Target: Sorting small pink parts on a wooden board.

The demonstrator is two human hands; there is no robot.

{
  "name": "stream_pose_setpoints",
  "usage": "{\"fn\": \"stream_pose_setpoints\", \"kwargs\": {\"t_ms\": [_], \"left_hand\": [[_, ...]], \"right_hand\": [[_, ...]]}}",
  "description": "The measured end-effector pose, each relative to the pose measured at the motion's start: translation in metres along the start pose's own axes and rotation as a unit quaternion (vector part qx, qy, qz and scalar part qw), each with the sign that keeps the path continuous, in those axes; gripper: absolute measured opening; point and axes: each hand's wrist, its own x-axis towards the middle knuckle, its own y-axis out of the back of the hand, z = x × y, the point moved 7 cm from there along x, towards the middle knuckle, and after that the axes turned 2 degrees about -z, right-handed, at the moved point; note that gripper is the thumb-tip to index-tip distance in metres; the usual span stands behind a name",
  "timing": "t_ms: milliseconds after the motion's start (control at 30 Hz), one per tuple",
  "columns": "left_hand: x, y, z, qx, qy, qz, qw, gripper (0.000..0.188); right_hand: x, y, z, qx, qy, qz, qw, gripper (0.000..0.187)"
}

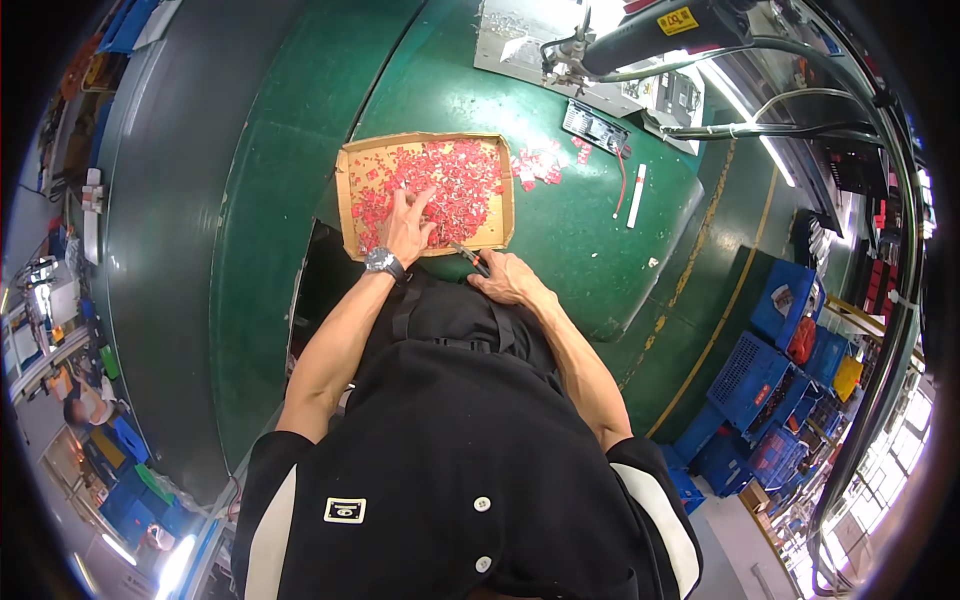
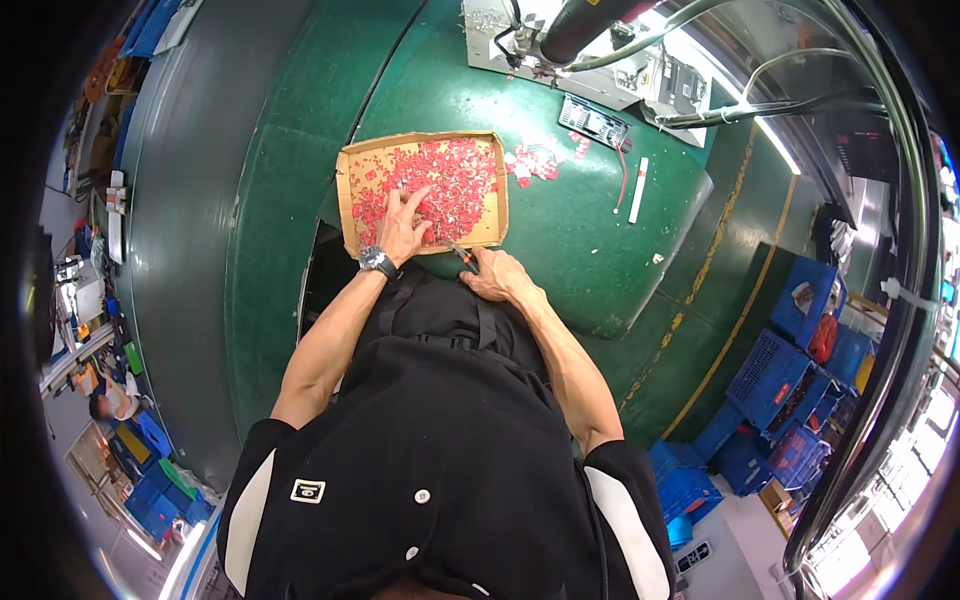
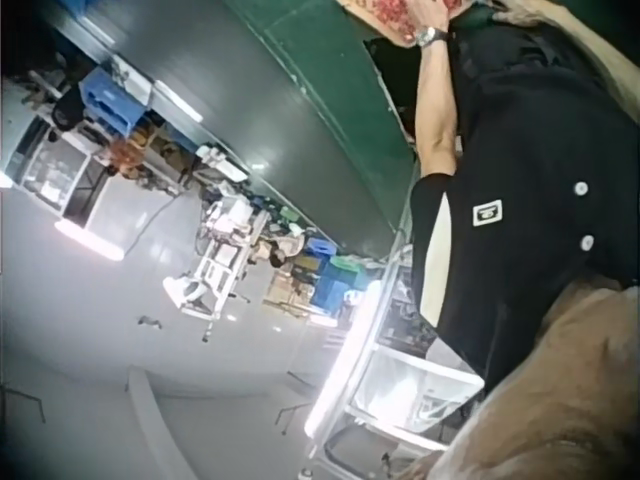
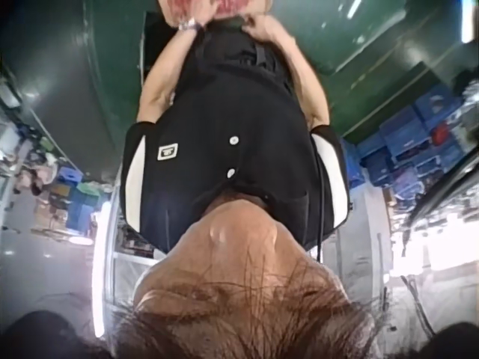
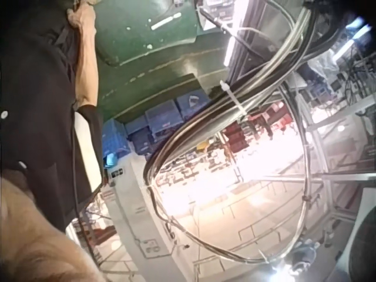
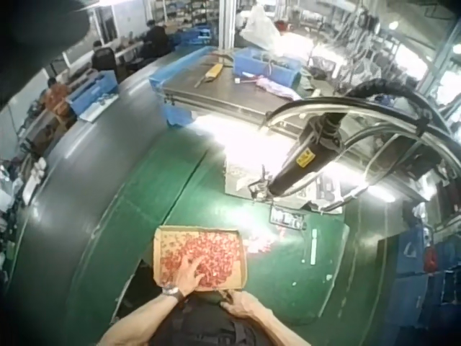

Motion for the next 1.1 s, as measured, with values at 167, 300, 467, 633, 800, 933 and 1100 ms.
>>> {"fn": "stream_pose_setpoints", "kwargs": {"t_ms": [167, 300, 467, 633, 800, 933, 1100], "left_hand": [[0.012, -0.008, -0.008, 0.057, -0.043, -0.053, 0.996, 0.049], [0.02, -0.008, 0.0, 0.072, -0.094, -0.061, 0.991, 0.033], [0.02, 0.0, 0.002, 0.033, -0.123, -0.056, 0.99, 0.018], [0.013, 0.007, 0.009, -0.109, -0.027, -0.08, 0.99, 0.01], [0.001, 0.0, 0.03, -0.29, 0.071, -0.168, 0.939, 0.007], [-0.006, -0.007, 0.02, -0.389, 0.143, -0.168, 0.894, 0.015], [-0.009, -0.012, 0.012, -0.416, 0.163, -0.19, 0.874, 0.019]], "right_hand": [[-0.003, 0.003, 0.001, 0.004, -0.012, -0.004, 1.0, 0.048], [-0.007, 0.001, 0.005, 0.008, -0.01, 0.002, 1.0, 0.046], [-0.006, 0.001, 0.004, 0.016, -0.002, 0.01, 1.0, 0.045], [-0.004, 0.012, -0.001, 0.033, -0.002, 0.062, 0.998, 0.041], [-0.002, 0.033, -0.009, 0.053, 0.026, 0.15, 0.987, 0.038], [0.005, 0.035, -0.011, 0.017, 0.071, 0.184, 0.98, 0.038], [0.002, 0.036, -0.014, 0.019, 0.076, 0.164, 0.983, 0.037]]}}
